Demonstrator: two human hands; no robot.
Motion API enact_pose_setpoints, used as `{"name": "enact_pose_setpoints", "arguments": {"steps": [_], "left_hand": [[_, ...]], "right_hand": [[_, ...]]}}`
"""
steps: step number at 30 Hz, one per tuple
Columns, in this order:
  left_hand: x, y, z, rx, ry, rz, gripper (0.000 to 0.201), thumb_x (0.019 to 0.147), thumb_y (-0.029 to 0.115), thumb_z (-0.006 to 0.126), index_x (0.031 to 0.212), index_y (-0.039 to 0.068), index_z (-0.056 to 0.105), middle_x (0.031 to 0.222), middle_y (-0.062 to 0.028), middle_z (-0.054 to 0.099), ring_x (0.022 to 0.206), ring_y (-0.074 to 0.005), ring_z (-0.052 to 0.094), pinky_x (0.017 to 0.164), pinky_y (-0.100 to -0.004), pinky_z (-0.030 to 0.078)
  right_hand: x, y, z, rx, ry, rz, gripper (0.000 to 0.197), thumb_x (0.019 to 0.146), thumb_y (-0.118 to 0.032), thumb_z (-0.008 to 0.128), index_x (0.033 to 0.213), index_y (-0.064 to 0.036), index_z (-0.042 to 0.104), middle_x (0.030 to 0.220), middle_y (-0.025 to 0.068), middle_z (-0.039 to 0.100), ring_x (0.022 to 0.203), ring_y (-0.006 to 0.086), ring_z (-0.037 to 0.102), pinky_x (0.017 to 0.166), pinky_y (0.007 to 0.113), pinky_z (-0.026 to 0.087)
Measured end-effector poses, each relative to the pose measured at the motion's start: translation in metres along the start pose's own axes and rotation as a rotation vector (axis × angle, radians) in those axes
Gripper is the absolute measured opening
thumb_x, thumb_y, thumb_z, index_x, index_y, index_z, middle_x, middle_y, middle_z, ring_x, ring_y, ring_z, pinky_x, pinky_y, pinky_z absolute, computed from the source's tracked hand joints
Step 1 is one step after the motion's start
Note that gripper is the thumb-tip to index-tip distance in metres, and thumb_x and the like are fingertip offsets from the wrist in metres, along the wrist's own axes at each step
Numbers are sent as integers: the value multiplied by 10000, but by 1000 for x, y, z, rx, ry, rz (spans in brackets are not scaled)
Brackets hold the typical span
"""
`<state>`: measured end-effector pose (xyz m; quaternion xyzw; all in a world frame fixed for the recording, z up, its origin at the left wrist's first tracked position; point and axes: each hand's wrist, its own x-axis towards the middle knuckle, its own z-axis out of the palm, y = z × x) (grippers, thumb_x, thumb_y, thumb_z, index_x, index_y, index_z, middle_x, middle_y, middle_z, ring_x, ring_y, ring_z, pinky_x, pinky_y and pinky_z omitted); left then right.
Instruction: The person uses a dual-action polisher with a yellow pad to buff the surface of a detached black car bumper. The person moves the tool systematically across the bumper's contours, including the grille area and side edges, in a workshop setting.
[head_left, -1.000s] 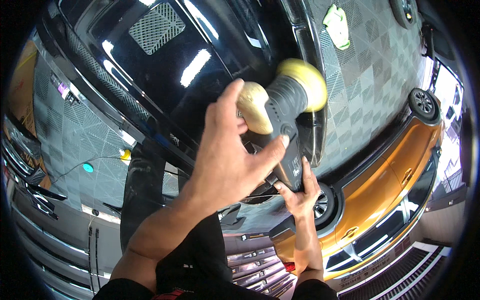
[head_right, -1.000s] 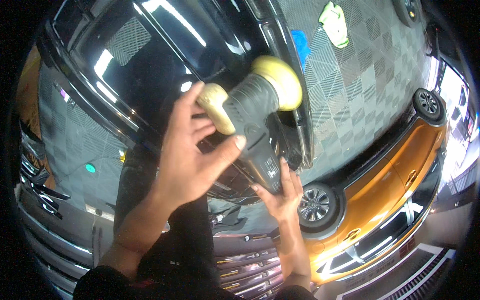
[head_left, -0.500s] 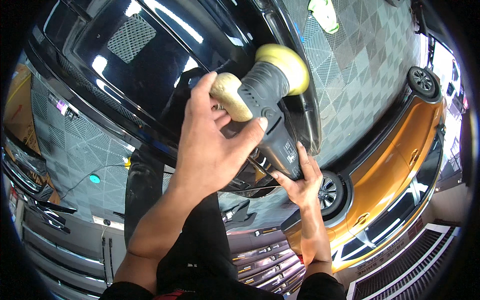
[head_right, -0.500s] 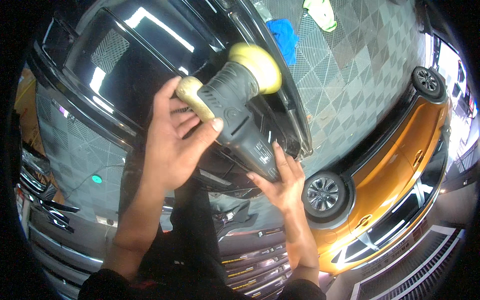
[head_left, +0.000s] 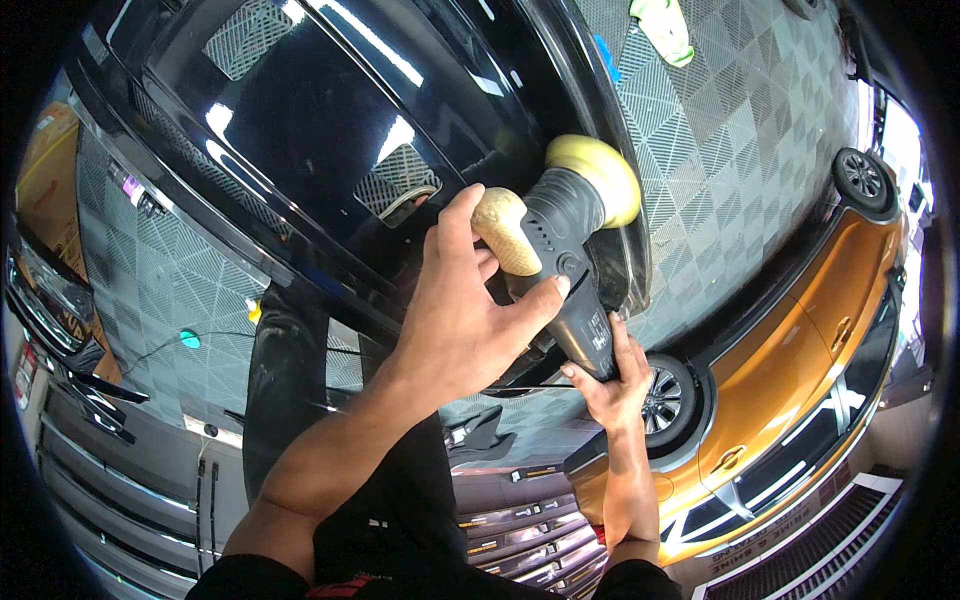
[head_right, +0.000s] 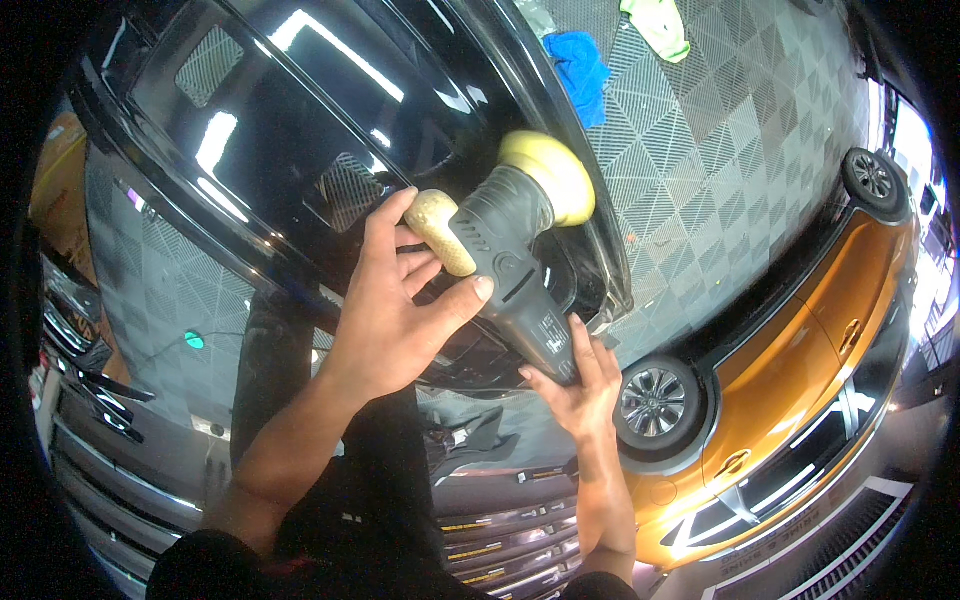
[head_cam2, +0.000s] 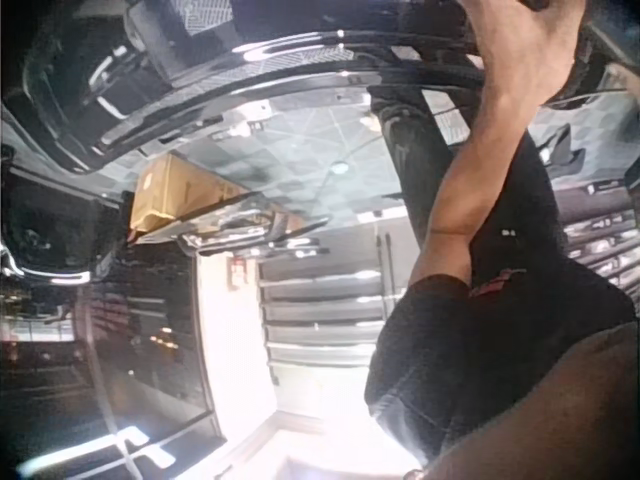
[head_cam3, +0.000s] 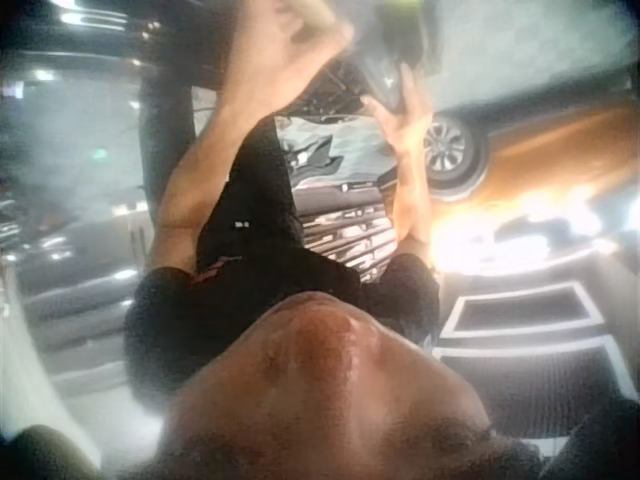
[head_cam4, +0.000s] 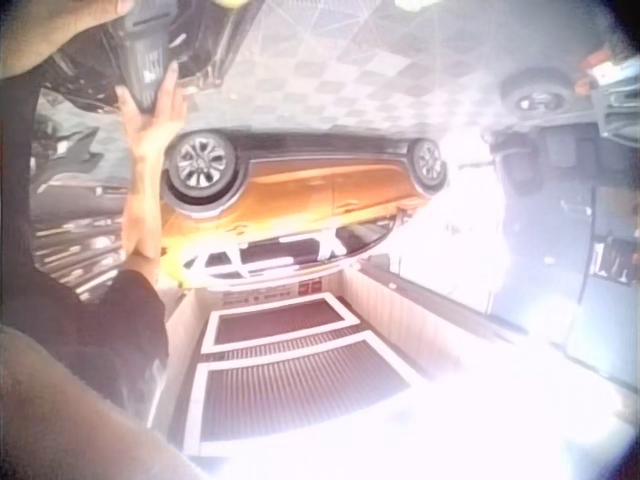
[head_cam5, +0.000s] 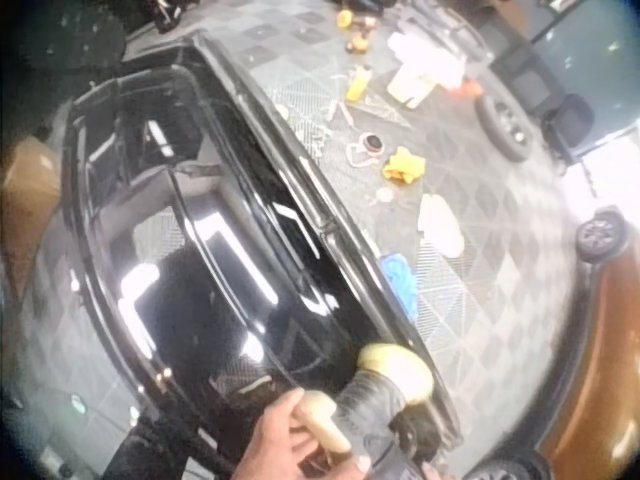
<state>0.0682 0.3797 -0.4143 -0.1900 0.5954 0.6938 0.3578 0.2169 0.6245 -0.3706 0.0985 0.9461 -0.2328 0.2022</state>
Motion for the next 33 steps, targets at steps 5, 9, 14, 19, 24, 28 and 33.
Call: {"name": "enact_pose_setpoints", "arguments": {"steps": [5, 9, 14, 19, 24, 28, 33], "left_hand": [[-7, -8, 11, 56, -34, -40, 1045, 924, 186, 870, 1634, -74, 150, 1495, -318, 379, 1406, -398, 529, 1212, -490, 470], [-12, -17, 21, 71, -48, -35, 1057, 927, 235, 866, 1628, -94, 147, 1496, -340, 361, 1382, -413, 545, 1188, -474, 495], [-18, -32, 34, 19, -74, -86, 1085, 908, 181, 884, 1648, -53, 125, 1519, -329, 375, 1423, -414, 521, 1219, -505, 460], [-21, -47, 43, 4, -116, -156, 1097, 910, 142, 879, 1652, -41, 92, 1533, -338, 376, 1446, -437, 510, 1207, -523, 478], [-22, -55, 47, 0, -124, -157, 1083, 919, 135, 869, 1652, -39, 91, 1523, -338, 382, 1438, -438, 516, 1184, -520, 502], [-20, -50, 41, -69, -56, -89, 1055, 915, 241, 878, 1625, -88, 170, 1498, -356, 366, 1309, -387, 591, 1130, -460, 521], [-12, -23, 26, -103, 6, -48, 1038, 910, 166, 872, 1618, -95, 159, 1468, -307, 435, 1348, -367, 589, 1155, -469, 508]], "right_hand": [[-16, 16, -2, 4, -31, 32, 1045, 643, -346, 1030, 1528, -2, 592, 1076, 182, 755, 862, 367, 699, 822, 450, 549], [-33, 27, -2, 6, -38, 71, 1036, 657, -356, 1024, 1527, 5, 593, 1088, 188, 755, 881, 380, 700, 833, 450, 552], [-47, 33, -6, -6, -72, 111, 1000, 746, -442, 992, 1491, 87, 585, 1084, 245, 752, 925, 349, 725, 849, 429, 570], [-61, 37, -10, -27, -103, 149, 992, 750, -435, 990, 1483, 98, 586, 1054, 236, 744, 878, 339, 704, 822, 424, 563], [-71, 46, -8, -3, -96, 170, 996, 747, -444, 992, 1491, 80, 589, 1029, 230, 733, 873, 334, 698, 826, 426, 560], [-58, 39, -9, -6, -84, 129, 1010, 714, -421, 1003, 1512, 38, 589, 1042, 212, 739, 874, 349, 693, 818, 441, 553], [-22, 29, -4, -47, 3, -27, 1042, 630, -372, 1026, 1526, -42, 609, 964, 136, 722, 790, 334, 661, 769, 435, 524]]}}
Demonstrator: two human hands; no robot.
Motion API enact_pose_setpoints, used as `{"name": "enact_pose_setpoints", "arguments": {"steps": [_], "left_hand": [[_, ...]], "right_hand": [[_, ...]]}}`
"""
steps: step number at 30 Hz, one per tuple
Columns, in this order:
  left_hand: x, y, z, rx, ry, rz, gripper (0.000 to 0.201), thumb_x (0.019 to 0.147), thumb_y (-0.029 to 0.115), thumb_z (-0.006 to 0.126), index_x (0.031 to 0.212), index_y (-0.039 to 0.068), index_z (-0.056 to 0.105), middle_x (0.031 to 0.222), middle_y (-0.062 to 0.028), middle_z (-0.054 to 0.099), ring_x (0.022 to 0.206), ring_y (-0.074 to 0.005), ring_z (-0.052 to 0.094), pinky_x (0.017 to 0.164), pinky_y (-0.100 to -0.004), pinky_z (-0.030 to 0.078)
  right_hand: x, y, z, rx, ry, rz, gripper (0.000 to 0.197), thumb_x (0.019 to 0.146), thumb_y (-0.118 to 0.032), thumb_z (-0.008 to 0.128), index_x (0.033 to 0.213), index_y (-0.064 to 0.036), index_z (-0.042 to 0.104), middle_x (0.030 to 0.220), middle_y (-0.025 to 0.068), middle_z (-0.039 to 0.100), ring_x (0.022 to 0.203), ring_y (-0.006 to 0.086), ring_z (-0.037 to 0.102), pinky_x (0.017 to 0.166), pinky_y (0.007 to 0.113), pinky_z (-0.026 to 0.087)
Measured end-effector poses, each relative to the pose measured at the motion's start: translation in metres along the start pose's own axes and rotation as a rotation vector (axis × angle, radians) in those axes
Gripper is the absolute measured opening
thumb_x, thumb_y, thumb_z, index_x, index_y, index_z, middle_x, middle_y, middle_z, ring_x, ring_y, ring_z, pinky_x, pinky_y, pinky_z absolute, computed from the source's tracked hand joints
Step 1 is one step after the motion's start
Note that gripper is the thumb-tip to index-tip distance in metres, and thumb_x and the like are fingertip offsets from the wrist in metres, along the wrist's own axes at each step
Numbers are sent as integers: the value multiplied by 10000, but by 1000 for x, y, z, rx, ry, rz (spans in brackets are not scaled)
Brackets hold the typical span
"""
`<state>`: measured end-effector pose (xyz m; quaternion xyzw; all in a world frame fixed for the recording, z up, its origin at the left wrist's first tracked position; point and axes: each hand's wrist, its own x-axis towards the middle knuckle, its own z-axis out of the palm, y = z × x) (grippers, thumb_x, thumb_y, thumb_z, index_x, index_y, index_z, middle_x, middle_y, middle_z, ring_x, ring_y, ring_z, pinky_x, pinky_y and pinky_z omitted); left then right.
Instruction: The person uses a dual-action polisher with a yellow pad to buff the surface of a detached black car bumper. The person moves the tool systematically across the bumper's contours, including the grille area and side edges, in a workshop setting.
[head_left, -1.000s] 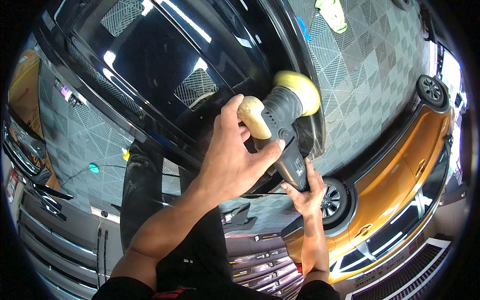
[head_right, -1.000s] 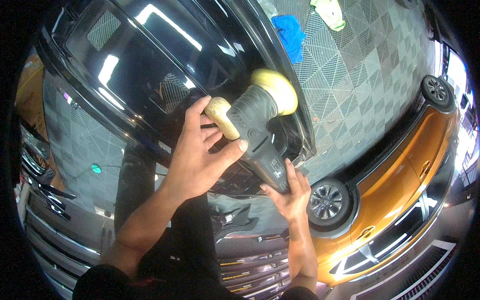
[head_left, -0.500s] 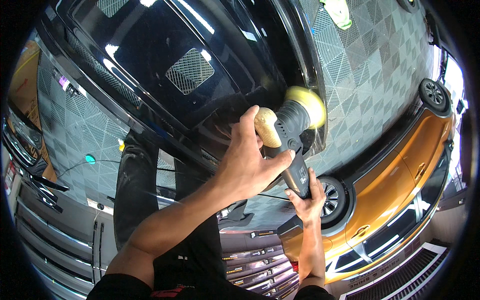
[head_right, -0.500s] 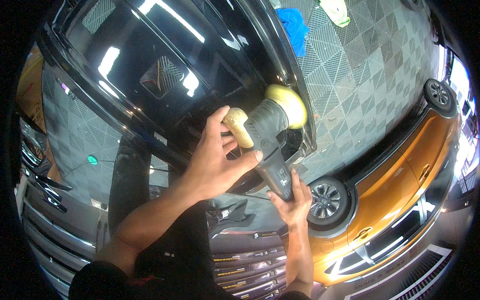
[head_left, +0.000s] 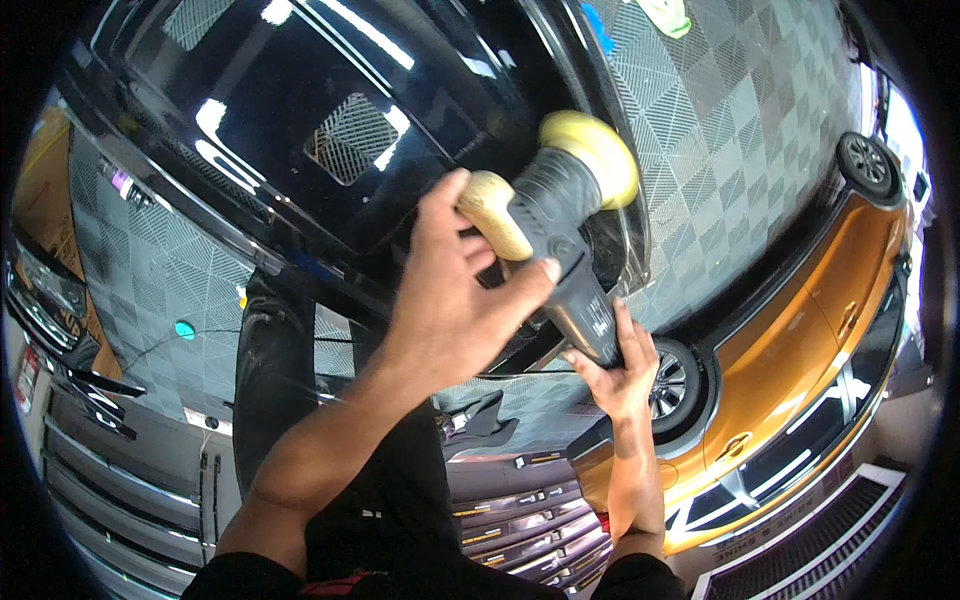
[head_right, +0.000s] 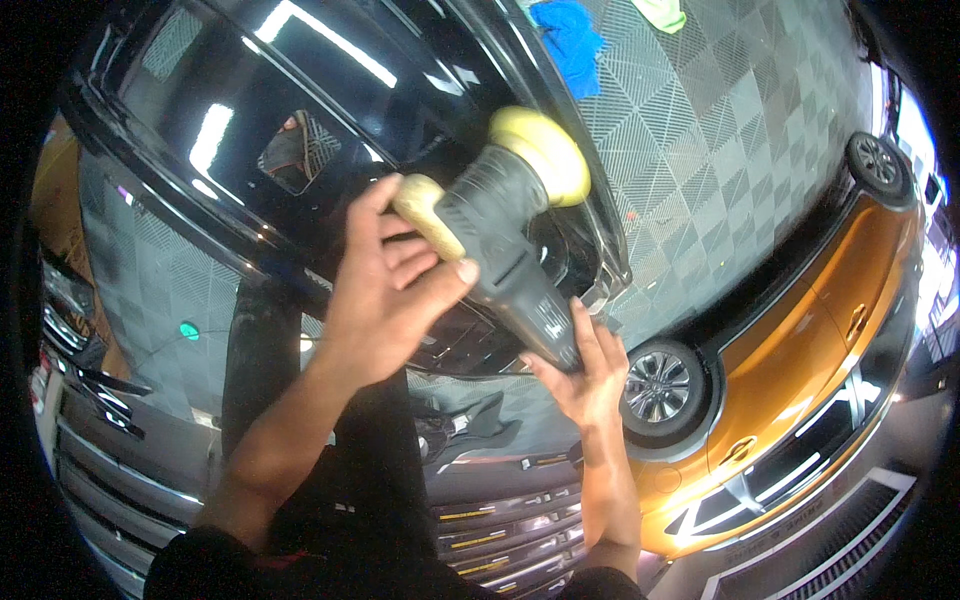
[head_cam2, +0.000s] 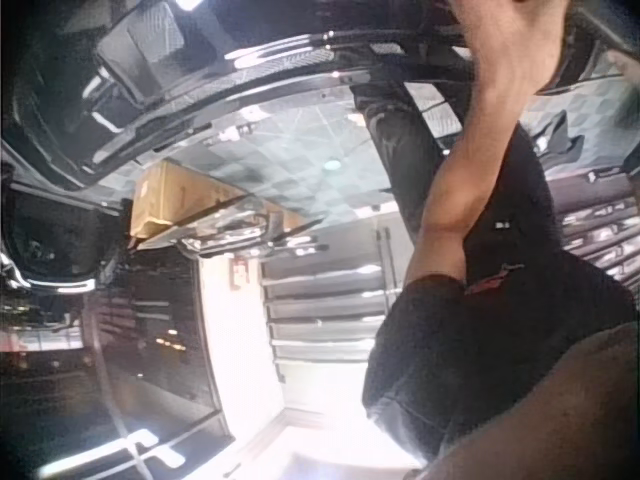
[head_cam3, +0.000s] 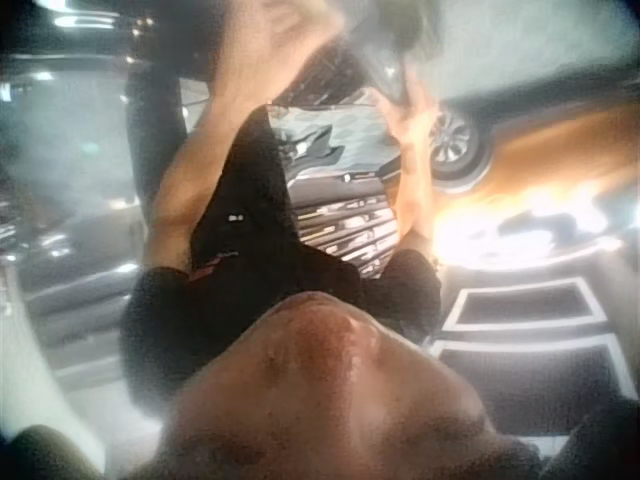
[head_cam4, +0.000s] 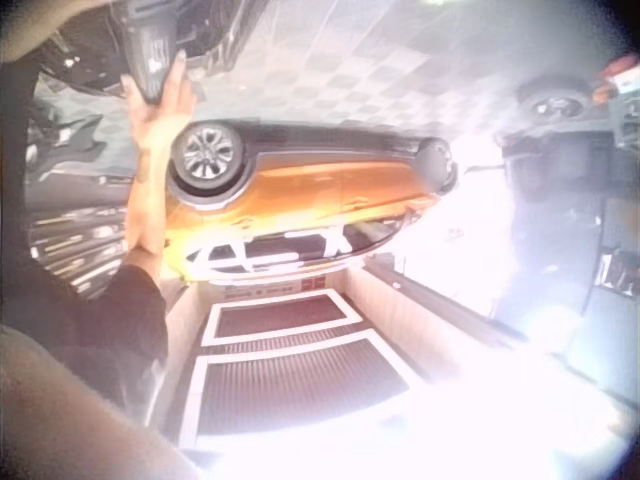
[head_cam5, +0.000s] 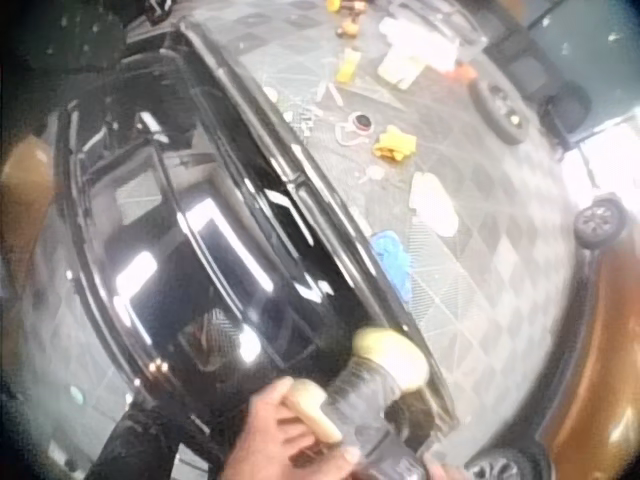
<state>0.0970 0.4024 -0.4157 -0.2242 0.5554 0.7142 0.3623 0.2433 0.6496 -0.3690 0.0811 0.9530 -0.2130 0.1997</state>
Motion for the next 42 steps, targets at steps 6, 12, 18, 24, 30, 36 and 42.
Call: {"name": "enact_pose_setpoints", "arguments": {"steps": [6, 12, 18, 24, 30, 36, 42], "left_hand": [[6, 16, -11, -21, 76, 7, 1011, 914, 113, 867, 1605, -83, 157, 1437, -308, 437, 1344, -369, 599, 1155, -453, 518], [1, 0, 4, -59, 12, -40, 1015, 914, 92, 857, 1595, -113, 133, 1450, -314, 435, 1350, -363, 591, 1174, -462, 500], [-9, -31, 21, 74, -51, -47, 1032, 916, 208, 863, 1615, -78, 160, 1481, -320, 386, 1337, -385, 582, 1144, -461, 528], [-13, -40, 32, 197, -93, -116, 1055, 890, 174, 891, 1629, -40, 169, 1488, -311, 416, 1370, -367, 562, 1161, -486, 513], [-17, -43, 35, 295, -128, -58, 1045, 886, 215, 895, 1609, -74, 198, 1482, -318, 423, 1346, -363, 573, 1147, -489, 518], [-13, -26, 25, 293, -47, 36, 1056, 863, 190, 905, 1625, -56, 217, 1473, -299, 448, 1335, -371, 592, 1127, -492, 530], [-5, -8, 5, 248, -9, 136, 1065, 859, 209, 905, 1632, -28, 212, 1433, -280, 455, 1235, -329, 607, 1021, -441, 553]], "right_hand": [[28, -13, -2, -16, -31, -1, 1021, 623, -382, 1025, 1505, -50, 631, 935, 117, 724, 784, 302, 675, 770, 425, 521], [3, 1, -7, -10, -32, 14, 1008, 632, -363, 1025, 1499, -31, 632, 991, 134, 739, 811, 311, 681, 779, 430, 525], [-35, 10, -16, 5, -101, 157, 1022, 660, -382, 1018, 1513, 2, 607, 1078, 193, 746, 875, 379, 684, 825, 465, 547], [-62, 22, -12, 63, -111, 237, 1036, 683, -419, 1013, 1532, -5, 588, 1076, 198, 743, 899, 378, 702, 819, 474, 558], [-77, 36, 2, 140, -72, 238, 1027, 706, -420, 1010, 1522, 35, 581, 1060, 202, 739, 902, 375, 694, 823, 468, 559], [-57, 34, 13, 134, -38, 153, 1022, 722, -406, 1007, 1525, 52, 572, 1097, 211, 750, 944, 378, 695, 858, 466, 560], [-17, 18, 16, 177, -15, 88, 1019, 704, -368, 1013, 1539, 20, 577, 1076, 192, 744, 888, 352, 676, 829, 446, 553]]}}
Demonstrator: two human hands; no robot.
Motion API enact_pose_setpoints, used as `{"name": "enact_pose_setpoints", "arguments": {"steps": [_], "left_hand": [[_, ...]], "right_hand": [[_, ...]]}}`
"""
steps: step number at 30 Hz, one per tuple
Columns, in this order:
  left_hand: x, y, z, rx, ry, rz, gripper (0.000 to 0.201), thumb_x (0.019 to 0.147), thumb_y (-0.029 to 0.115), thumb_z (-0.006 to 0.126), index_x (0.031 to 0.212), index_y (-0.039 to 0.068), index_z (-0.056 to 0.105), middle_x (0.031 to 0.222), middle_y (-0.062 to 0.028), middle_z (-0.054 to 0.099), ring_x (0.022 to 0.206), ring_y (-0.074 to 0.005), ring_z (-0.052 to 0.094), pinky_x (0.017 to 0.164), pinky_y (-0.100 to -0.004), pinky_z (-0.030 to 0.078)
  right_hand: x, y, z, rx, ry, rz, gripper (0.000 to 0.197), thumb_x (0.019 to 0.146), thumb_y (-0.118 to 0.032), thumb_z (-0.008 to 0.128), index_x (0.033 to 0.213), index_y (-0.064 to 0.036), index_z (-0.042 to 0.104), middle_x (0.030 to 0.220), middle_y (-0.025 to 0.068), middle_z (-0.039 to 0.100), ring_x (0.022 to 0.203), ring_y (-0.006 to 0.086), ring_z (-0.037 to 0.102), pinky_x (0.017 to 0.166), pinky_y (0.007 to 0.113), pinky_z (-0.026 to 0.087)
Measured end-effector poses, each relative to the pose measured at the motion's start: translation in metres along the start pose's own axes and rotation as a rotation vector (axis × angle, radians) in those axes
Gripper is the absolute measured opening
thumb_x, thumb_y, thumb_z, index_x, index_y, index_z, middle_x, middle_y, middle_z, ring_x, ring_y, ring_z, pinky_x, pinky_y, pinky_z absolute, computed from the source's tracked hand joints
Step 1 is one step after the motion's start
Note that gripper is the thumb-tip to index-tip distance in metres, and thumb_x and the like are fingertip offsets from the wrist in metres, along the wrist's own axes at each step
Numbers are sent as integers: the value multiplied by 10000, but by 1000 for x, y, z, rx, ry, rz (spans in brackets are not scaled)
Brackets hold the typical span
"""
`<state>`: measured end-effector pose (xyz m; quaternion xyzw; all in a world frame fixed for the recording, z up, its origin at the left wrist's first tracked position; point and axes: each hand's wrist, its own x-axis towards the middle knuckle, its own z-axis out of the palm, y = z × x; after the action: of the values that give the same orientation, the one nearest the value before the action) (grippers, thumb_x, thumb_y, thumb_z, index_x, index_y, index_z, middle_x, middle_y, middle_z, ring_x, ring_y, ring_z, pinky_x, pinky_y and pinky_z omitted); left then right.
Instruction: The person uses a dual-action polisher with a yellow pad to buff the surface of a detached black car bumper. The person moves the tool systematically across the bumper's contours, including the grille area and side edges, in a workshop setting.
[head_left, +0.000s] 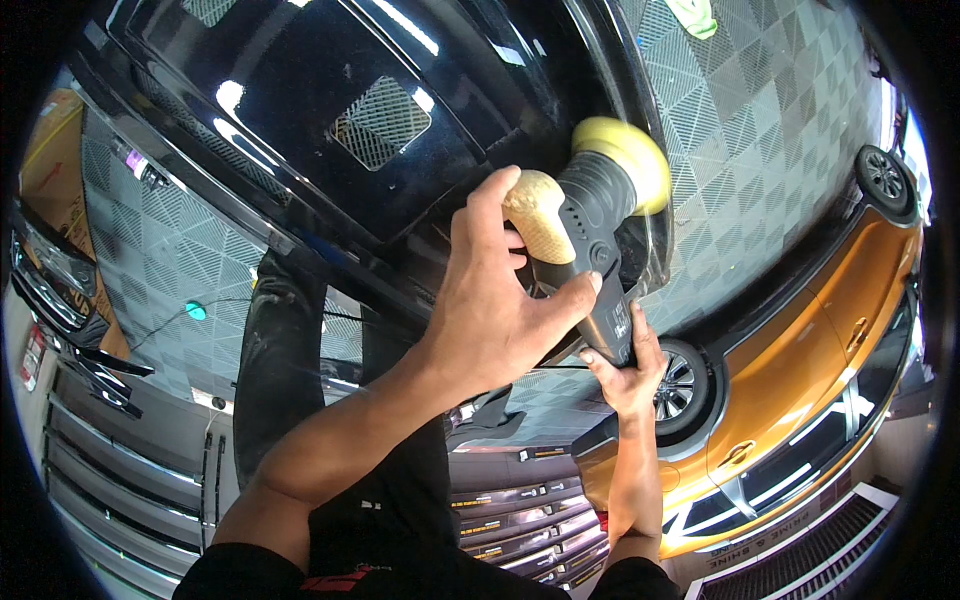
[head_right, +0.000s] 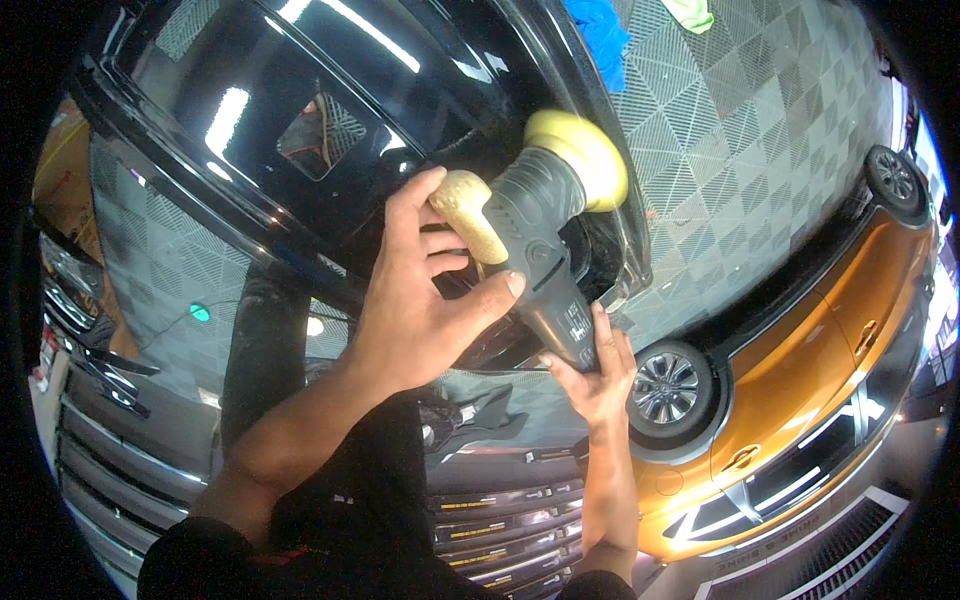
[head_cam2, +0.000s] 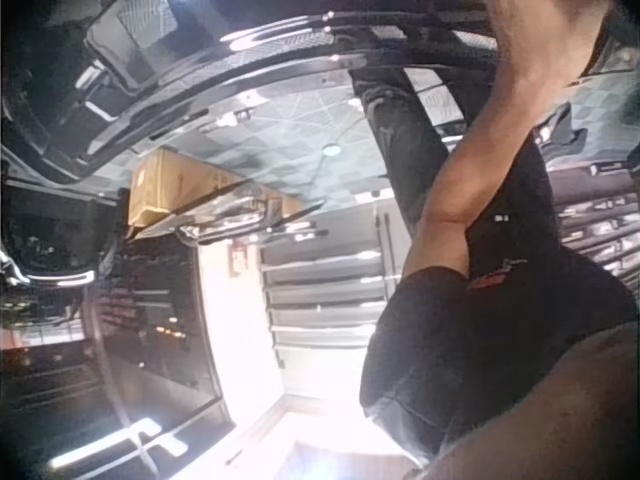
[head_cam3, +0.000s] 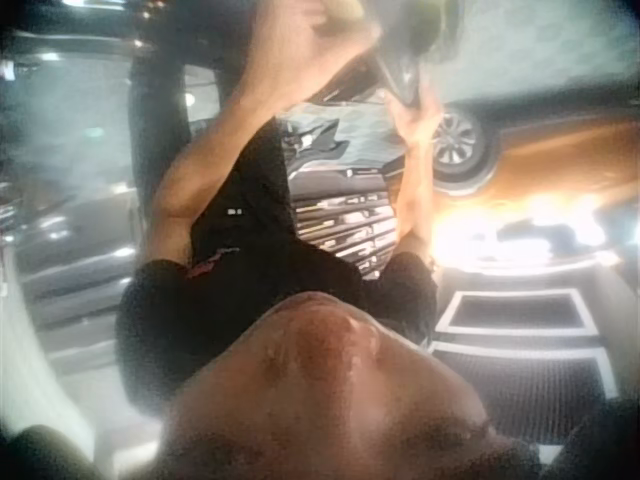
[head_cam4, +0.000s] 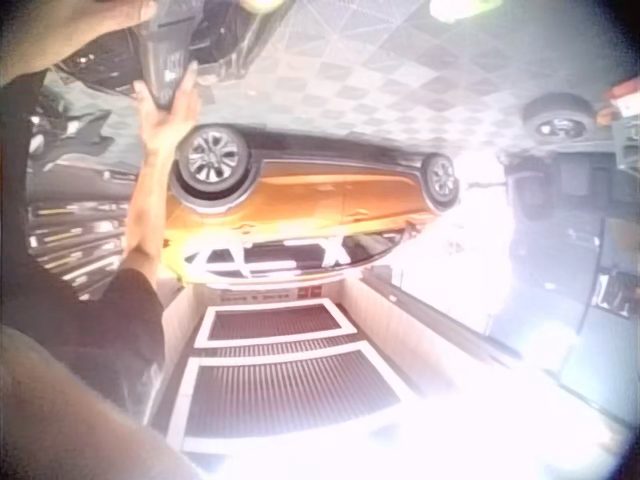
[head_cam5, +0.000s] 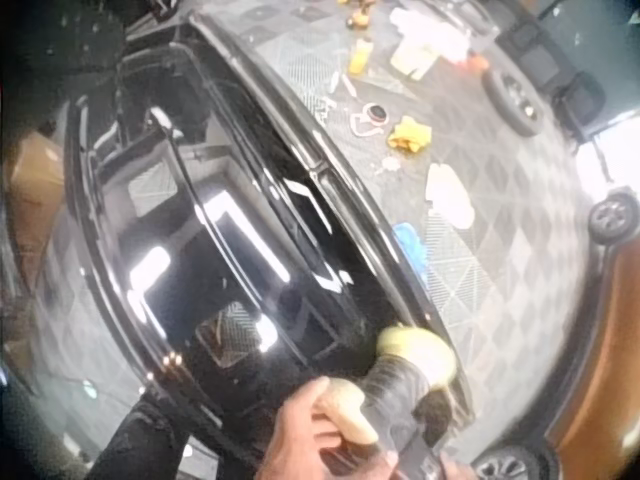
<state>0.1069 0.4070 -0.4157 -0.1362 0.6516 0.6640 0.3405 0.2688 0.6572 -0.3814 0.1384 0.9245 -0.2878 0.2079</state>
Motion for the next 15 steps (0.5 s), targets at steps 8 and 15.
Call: {"name": "enact_pose_setpoints", "arguments": {"steps": [8, 15], "left_hand": [[-9, -13, 21, -76, -65, -59, 1039, 866, 233, 885, 1600, -46, 204, 1468, -326, 410, 1378, -435, 493, 1160, -526, 422], [-12, -16, 48, 91, -132, -53, 1063, 858, 248, 902, 1626, -24, 219, 1479, -279, 412, 1313, -339, 535, 1058, -487, 520]], "right_hand": [[-35, 7, 0, 61, -12, 136, 1012, 697, -346, 1027, 1512, 61, 586, 1176, 243, 748, 1014, 356, 727, 910, 428, 581], [-74, 6, 5, 312, 16, 394, 1025, 762, -404, 1000, 1487, 162, 547, 1248, 269, 750, 1132, 274, 728, 1008, 397, 566]]}}
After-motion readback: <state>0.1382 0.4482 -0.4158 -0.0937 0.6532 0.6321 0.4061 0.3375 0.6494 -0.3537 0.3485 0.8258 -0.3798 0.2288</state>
